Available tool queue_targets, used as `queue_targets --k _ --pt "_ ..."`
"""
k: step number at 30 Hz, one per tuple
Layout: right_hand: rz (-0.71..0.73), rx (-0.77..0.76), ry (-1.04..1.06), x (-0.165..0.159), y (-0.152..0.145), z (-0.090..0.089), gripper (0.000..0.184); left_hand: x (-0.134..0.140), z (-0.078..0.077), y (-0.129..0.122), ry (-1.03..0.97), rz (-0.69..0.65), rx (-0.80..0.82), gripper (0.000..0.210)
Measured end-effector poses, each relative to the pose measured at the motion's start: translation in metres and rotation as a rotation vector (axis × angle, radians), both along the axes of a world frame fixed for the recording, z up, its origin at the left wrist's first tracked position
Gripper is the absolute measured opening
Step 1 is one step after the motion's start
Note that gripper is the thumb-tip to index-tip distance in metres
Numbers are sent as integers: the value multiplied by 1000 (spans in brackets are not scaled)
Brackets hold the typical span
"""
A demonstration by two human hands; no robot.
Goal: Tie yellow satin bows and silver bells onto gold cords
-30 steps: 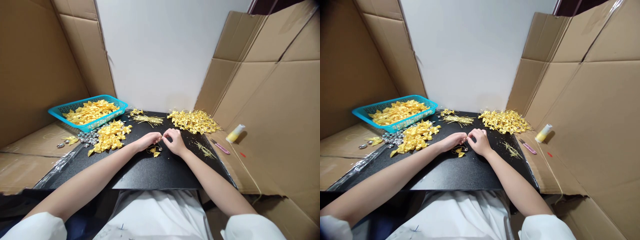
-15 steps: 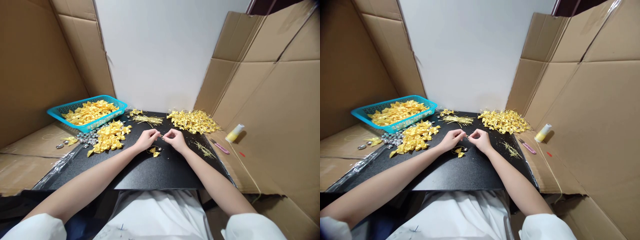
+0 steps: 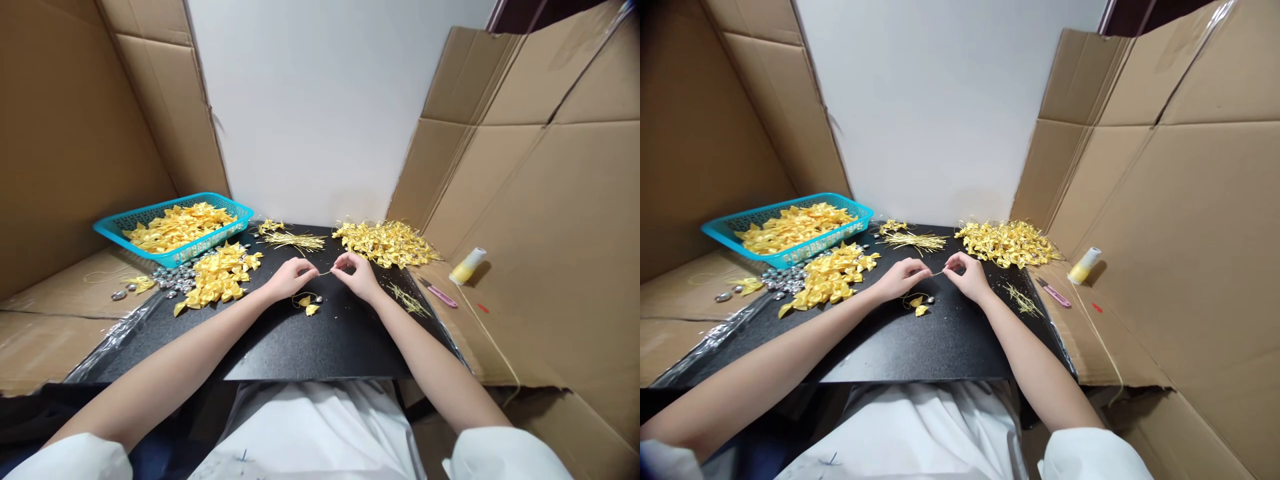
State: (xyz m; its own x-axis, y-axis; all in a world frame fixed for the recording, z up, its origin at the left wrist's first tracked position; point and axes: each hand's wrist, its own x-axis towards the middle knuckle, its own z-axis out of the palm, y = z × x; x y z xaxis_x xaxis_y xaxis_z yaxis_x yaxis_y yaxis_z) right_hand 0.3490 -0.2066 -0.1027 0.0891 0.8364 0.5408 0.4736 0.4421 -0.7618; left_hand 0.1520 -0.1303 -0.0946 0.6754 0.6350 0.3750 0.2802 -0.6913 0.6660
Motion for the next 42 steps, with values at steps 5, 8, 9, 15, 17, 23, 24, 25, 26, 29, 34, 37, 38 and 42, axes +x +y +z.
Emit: queue_targets --k 5,8,9,15,17,23,24,25,26,29,34,37,38,42 --pt "-14 87 -137 -10 -7 2 5 3 8 -6 -43 -92 47 30" --pt "-37 110 -159 -13 -8 3 5 7 7 -10 -33 -154 -52 27" --pt "-46 112 -166 -13 -8 3 6 8 5 -10 -49 -159 -113 29" --pt "-87 126 -160 -15 -7 1 6 12 -5 -4 -269 -58 -556 35" --pt "-106 136 -183 -17 -7 1 6 12 -7 -3 -283 12 -628 37" --pt "-156 200 -445 -19 -11 1 11 12 -8 -6 -292 -9 -563 33" --pt "-151 212 -483 -18 -11 0 11 11 -8 -6 -270 -17 -511 32" --pt "-147 221 -515 -17 -11 0 12 11 -8 -6 -242 -19 -446 30" --pt "-147 230 -541 -17 -11 0 11 10 -8 -5 -211 -15 -373 29" --pt "-141 244 -607 -15 -11 0 11 8 -9 -5 -118 -17 -159 27" --pt "-117 216 -576 -17 -12 1 10 8 -10 -5 -55 -73 19 28" --pt "-140 173 -410 -17 -11 2 7 8 -9 -6 -80 -75 10 27" --pt "-144 154 -340 -16 -10 2 6 8 -9 -6 -91 -73 -12 27" --pt "-17 66 -195 -9 -4 -2 12 9 -10 -3 -142 -75 -153 29"
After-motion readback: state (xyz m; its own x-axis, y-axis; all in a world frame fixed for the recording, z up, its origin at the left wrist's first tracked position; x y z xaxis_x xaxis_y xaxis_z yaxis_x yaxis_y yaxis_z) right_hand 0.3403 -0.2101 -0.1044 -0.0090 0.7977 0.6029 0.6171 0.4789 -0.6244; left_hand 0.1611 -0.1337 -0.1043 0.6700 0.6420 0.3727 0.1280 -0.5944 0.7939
